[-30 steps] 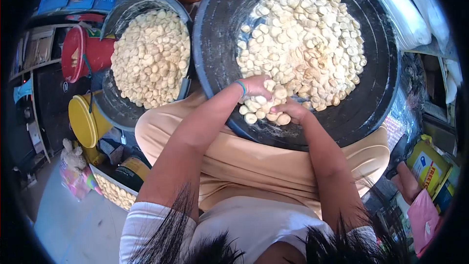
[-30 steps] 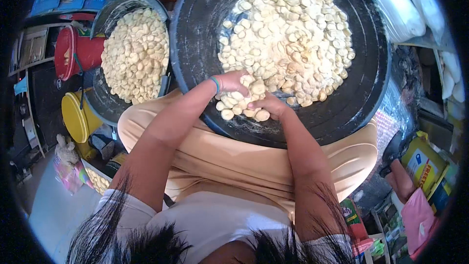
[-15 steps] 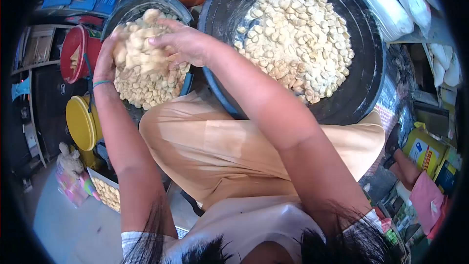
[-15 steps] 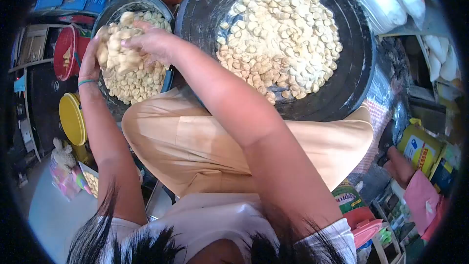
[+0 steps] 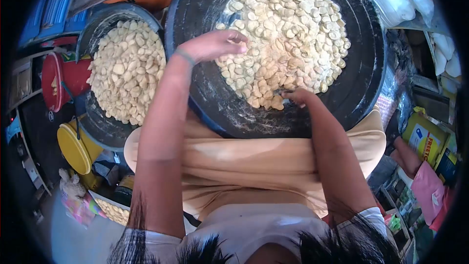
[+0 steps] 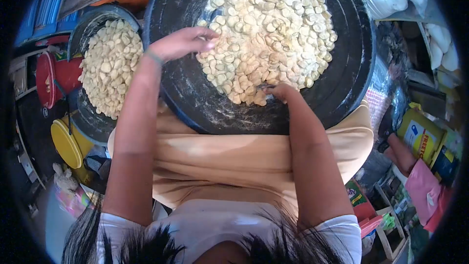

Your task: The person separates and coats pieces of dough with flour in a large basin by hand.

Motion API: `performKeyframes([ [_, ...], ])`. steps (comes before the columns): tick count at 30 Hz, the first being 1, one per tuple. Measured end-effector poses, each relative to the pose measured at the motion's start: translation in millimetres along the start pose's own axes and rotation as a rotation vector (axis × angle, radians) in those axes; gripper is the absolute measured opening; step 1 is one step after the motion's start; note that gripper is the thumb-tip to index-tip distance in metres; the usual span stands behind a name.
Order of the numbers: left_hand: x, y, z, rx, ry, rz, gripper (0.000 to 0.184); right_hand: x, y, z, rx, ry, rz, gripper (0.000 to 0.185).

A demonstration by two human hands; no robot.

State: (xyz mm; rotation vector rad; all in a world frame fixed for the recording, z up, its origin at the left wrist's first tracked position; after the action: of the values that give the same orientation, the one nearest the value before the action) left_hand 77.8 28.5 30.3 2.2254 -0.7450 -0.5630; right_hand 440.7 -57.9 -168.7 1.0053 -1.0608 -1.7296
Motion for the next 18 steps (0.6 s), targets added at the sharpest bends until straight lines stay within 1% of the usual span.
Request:
performKeyframes([
  [1, 0, -33, 3, -0.046, 0.066, -0.021, 0.055, 7, -3, -14, 0.051, -0.040, 0.002, 0.071],
  [2, -1, -67, 11, -0.093, 0.131, -0.043, 0.057, 25, -27, -42, 0.000, -0.359, -0.077, 0.082],
  [4, -6, -147, 63, -0.217, 0.127, -0.238, 0.064, 30, -9, -10, 0.012, -0.827, 0.043, 0.088],
  [6, 0, -175, 81, -0.354, 0.003, -0.464, 0.069, 27, 0, 11, 0.012, -0.933, 0.096, 0.091],
  [7, 6, -183, 86, -0.420, -0.064, -0.572, 0.072, 29, -2, 9, -0.014, -1.002, 0.134, 0.091],
  [10, 38, -183, 95, -0.394, -0.218, -0.642, 0.076, 37, -10, 20, -0.035, -1.214, 0.183, 0.096],
  [11, 50, -178, 95, -0.407, -0.191, -0.618, 0.076, 34, -1, 38, -0.070, -1.293, 0.196, 0.100],
  [12, 59, -173, 94, -0.413, -0.163, -0.595, 0.077, 42, -12, 42, -0.059, -1.391, 0.194, 0.102],
  [13, 66, -174, 103, -0.361, -0.140, -0.593, 0.074, 49, -21, 48, -0.130, -1.452, 0.180, 0.103],
  [14, 69, -176, 117, -0.315, -0.116, -0.593, 0.071, 31, 10, 88, -0.331, -1.551, 0.241, 0.106],
  [15, 64, -177, 128, -0.301, -0.051, -0.524, 0.070, 45, -19, 82, -0.329, -1.517, 0.359, 0.104],
  [16, 58, -176, 141, -0.294, 0.016, -0.457, 0.069, 53, -37, 92, -0.277, -1.468, 0.337, 0.102],
  [17, 57, -175, 146, -0.292, 0.085, -0.390, 0.068, 56, -48, 105, -0.309, -1.479, 0.348, 0.091],
  [18, 60, -175, 145, -0.310, 0.167, -0.358, 0.067, 50, -39, 114, -0.403, -1.448, 0.347, 0.090],
])
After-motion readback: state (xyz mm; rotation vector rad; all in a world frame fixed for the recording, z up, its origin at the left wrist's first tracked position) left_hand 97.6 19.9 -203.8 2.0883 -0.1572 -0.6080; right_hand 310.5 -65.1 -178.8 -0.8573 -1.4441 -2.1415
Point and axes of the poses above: each hand's wrist, its own y-axis away from the middle knuckle, its own x-axis out of the palm, z = x × y, the point moved 2 cm from there along -y, towards the middle knuckle, and after that the axes turned 14 degrees about -x, right-handed, at the moved point
